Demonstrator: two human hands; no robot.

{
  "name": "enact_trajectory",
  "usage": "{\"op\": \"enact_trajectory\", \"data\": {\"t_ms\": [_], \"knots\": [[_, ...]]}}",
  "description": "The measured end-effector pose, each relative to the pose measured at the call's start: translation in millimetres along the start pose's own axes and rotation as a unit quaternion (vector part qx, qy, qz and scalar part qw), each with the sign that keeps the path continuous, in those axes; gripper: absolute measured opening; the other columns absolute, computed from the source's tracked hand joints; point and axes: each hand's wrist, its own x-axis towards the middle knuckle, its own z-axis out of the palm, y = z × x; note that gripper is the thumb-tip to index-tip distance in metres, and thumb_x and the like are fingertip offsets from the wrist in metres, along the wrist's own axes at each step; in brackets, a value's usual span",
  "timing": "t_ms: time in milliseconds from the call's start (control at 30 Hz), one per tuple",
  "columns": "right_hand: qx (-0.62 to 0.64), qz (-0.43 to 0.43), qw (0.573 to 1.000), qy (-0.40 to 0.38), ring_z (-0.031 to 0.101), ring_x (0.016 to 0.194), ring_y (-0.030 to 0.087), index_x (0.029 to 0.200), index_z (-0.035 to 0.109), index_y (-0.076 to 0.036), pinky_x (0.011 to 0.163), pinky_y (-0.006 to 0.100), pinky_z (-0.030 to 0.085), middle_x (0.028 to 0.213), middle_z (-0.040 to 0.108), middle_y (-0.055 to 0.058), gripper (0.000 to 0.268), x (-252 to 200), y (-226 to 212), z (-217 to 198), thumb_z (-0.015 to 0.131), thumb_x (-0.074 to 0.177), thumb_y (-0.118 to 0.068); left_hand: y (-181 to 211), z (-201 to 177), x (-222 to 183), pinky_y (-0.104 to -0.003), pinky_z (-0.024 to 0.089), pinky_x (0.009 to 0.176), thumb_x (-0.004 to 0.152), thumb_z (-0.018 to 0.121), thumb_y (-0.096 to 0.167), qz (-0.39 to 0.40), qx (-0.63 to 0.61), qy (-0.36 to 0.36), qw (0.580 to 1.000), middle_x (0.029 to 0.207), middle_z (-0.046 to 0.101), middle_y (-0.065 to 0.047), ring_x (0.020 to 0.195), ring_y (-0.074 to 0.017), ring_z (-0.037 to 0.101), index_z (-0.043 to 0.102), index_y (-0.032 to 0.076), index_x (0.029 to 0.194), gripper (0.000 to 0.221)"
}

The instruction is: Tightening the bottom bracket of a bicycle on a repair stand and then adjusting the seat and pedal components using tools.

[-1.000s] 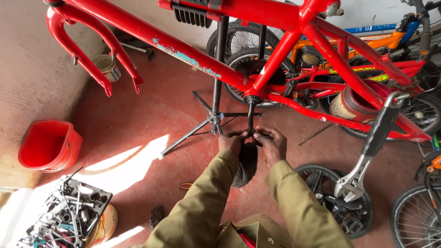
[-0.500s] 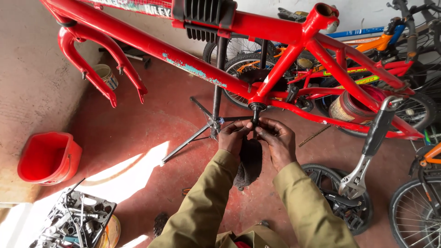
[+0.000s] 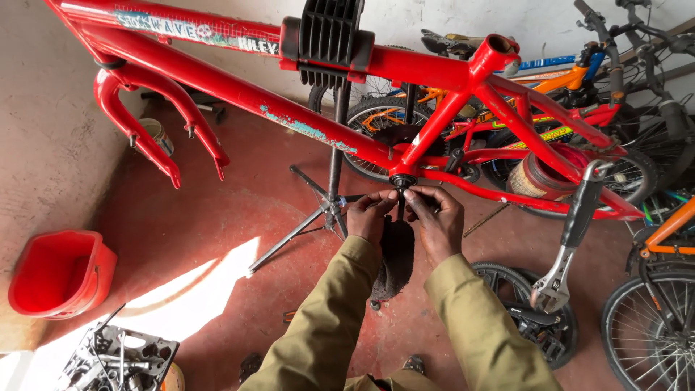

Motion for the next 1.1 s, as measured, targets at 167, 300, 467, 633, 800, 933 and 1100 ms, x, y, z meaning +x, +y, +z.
{"op": "enact_trajectory", "data": {"t_ms": [167,300,467,633,800,933,1100], "knots": [[-0.049,-0.031,0.998,0.014,0.061,0.064,0.017,0.093,0.068,0.002,0.053,0.028,0.054,0.073,0.062,0.016,0.016,1.3,-3.3,2.8,0.074,0.081,-0.007,20.5,5.8,-13.8,-0.026,0.048,0.055,0.066,0.085,0.019,-0.014,0.009,-0.002,1.000,0.068,0.065,-0.011,0.062,-0.0152,0.056,0.070,0.002,0.085,0.028],[-0.104,-0.039,0.993,0.032,0.061,0.063,0.016,0.093,0.069,0.000,0.051,0.027,0.055,0.076,0.064,0.015,0.014,6.7,-4.4,3.8,0.073,0.082,-0.008,14.7,6.7,-4.4,-0.028,0.048,0.057,0.066,0.086,0.023,-0.015,0.023,-0.002,1.000,0.071,0.067,-0.012,0.064,-0.0154,0.058,0.071,0.005,0.083,0.029],[-0.144,-0.010,0.988,0.051,0.064,0.066,0.018,0.091,0.071,-0.003,0.053,0.029,0.055,0.077,0.065,0.015,0.012,9.2,-5.9,4.2,0.073,0.081,-0.009,25.0,14.4,-12.0,-0.025,0.045,0.053,0.065,0.086,0.022,-0.025,0.026,0.003,0.999,0.067,0.066,-0.012,0.056,-0.0139,0.051,0.069,0.002,0.080,0.030],[-0.138,0.029,0.987,0.072,0.064,0.070,0.019,0.090,0.070,-0.004,0.055,0.030,0.055,0.080,0.066,0.017,0.013,8.0,-4.0,8.9,0.074,0.080,-0.012,25.6,15.9,-8.6,-0.026,0.042,0.050,0.065,0.087,0.024,-0.022,0.033,0.003,0.999,0.066,0.065,-0.012,0.055,-0.0134,0.049,0.069,0.001,0.078,0.032],[-0.166,0.042,0.978,0.116,0.066,0.068,0.017,0.089,0.070,-0.006,0.055,0.028,0.056,0.079,0.066,0.012,0.014,13.4,9.9,12.9,0.074,0.078,-0.013,41.4,20.3,-24.6,-0.026,0.037,0.056,0.069,0.081,0.027,-0.044,0.067,-0.004,0.997,0.072,0.066,-0.013,0.063,-0.0140,0.044,0.066,0.000,0.075,0.032],[-0.168,0.048,0.976,0.131,0.066,0.070,0.019,0.090,0.070,-0.007,0.057,0.033,0.055,0.081,0.067,0.013,0.016,5.2,8.7,23.4,0.074,0.079,-0.018,40.9,19.8,-23.2,-0.026,0.037,0.058,0.069,0.080,0.026,-0.044,0.074,-0.005,0.996,0.073,0.065,-0.014,0.065,-0.0145,0.043,0.066,-0.001,0.075,0.031],[-0.180,0.088,0.962,0.186,0.066,0.070,0.019,0.088,0.068,-0.009,0.060,0.035,0.054,0.079,0.068,0.009,0.033,-3.1,4.6,38.6,0.080,0.073,-0.035,21.5,12.2,-0.6,-0.027,0.041,0.055,0.064,0.085,0.028,-0.024,0.094,0.020,0.995,0.064,0.058,-0.010,0.059,-0.0140,0.045,0.070,0.006,0.068,0.026]]}}
